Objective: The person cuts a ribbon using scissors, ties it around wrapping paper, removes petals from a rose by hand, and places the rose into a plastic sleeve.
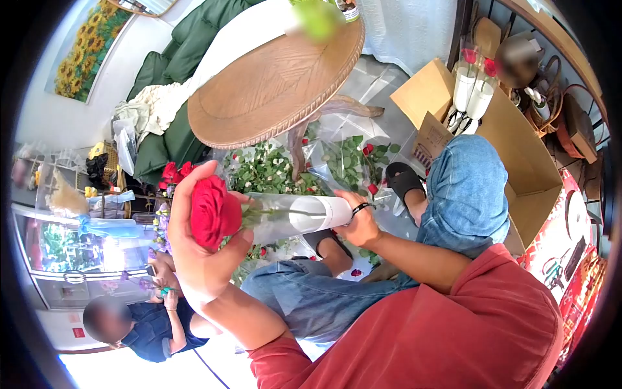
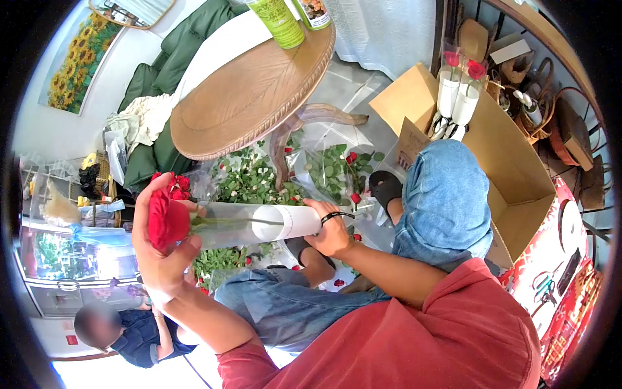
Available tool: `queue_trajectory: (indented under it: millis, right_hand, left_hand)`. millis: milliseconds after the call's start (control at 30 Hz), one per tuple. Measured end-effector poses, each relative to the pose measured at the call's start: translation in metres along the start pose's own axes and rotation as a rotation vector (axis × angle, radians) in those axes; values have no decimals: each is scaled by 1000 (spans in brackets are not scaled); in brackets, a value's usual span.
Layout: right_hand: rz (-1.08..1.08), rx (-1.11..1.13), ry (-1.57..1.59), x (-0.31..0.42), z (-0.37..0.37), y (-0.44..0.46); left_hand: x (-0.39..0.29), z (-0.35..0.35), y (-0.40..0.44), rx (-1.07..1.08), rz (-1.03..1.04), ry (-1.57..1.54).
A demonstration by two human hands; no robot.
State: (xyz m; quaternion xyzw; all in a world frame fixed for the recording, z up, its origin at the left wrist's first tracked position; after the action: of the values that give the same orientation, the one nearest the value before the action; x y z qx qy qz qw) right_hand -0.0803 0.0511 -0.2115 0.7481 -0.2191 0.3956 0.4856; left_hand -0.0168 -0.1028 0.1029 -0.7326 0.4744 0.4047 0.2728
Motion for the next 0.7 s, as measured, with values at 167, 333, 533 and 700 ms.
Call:
queue_trajectory:
  millis: [167, 333, 533, 700]
  right_hand:
    - [33, 2, 6, -3, 3, -2]
    - [55, 3, 4, -2, 3, -1]
    - [24, -14, -35, -5, 3, -2]
    - [-3, -32, -100, -1, 3, -1]
  left_hand:
    - [2, 4, 1, 21, -26, -89]
    - [8, 6, -2, -51, -54, -101]
    - [10, -1, -2, 11, -19, 128]
    - [6, 0, -5, -44, -131, 136]
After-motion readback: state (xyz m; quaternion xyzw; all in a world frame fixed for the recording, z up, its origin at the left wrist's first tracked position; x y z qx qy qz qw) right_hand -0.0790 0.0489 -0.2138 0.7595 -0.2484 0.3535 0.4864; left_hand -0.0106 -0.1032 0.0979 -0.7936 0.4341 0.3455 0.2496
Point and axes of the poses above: each hand's wrist, its own y-axis towards the middle knuckle, its own z-axis out of the palm, x = y × z, the point moved 4 cm from there along y, towards the middle knuckle, and after that the axes turned 15 degrees about -z, right-handed, at the moved point
